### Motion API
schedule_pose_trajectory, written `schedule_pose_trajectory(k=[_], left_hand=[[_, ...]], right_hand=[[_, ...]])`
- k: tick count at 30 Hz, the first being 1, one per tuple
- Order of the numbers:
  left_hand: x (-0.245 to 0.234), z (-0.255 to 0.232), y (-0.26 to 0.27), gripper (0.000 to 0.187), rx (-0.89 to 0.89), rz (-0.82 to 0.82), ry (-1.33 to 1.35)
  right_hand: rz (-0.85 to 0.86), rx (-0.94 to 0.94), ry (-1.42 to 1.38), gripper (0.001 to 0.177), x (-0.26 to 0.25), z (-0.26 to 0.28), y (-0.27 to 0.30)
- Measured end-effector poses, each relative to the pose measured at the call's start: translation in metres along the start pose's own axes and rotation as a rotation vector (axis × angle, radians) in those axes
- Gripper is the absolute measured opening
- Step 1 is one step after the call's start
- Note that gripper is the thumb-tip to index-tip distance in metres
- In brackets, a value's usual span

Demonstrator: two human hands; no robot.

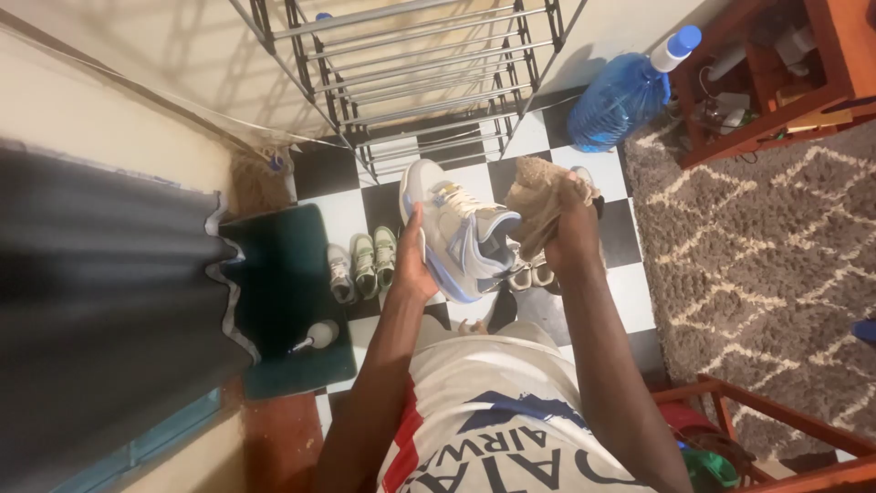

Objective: The person wipes a shoe with a cloth, cleaning the outer surface and midsole, and then places it on a metal shoe rack.

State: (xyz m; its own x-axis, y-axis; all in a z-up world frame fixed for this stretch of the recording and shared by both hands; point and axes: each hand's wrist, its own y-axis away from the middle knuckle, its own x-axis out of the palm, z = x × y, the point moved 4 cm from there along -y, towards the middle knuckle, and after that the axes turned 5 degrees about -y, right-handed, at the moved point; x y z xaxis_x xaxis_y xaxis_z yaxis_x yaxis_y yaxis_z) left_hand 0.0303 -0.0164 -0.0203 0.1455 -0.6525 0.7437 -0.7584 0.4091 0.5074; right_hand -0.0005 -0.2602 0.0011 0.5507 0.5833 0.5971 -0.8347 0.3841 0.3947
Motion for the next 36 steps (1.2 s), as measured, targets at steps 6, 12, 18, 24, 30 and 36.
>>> schedule_pose_trajectory(k=[6, 12, 18, 24, 30, 36], left_hand=[[0.0017, -0.0014, 0.0021, 0.07, -0.007, -0.025, -0.018], [0.004, -0.0028, 0.0057, 0.072, -0.005, -0.03, -0.037], [0.0028, -0.0019, 0.0059, 0.076, -0.005, -0.038, -0.04], [-0.0021, -0.0008, 0.0044, 0.078, 0.008, -0.058, -0.047], [-0.003, -0.0022, 0.0065, 0.079, 0.021, -0.078, -0.06], [-0.0007, -0.0034, 0.0084, 0.078, 0.028, -0.026, -0.007]], right_hand=[[-0.028, 0.029, 0.018, 0.041, 0.0067, 0.003, 0.0046], [-0.016, 0.004, -0.008, 0.04, 0.0022, 0.0001, 0.0015], [-0.006, -0.001, -0.02, 0.042, 0.0036, -0.0001, 0.0027], [-0.008, 0.0, -0.033, 0.041, 0.0033, -0.0021, 0.0045], [0.017, 0.013, -0.019, 0.041, 0.0027, -0.004, 0.0037], [0.085, -0.007, 0.007, 0.043, 0.0092, 0.0012, 0.0077]])
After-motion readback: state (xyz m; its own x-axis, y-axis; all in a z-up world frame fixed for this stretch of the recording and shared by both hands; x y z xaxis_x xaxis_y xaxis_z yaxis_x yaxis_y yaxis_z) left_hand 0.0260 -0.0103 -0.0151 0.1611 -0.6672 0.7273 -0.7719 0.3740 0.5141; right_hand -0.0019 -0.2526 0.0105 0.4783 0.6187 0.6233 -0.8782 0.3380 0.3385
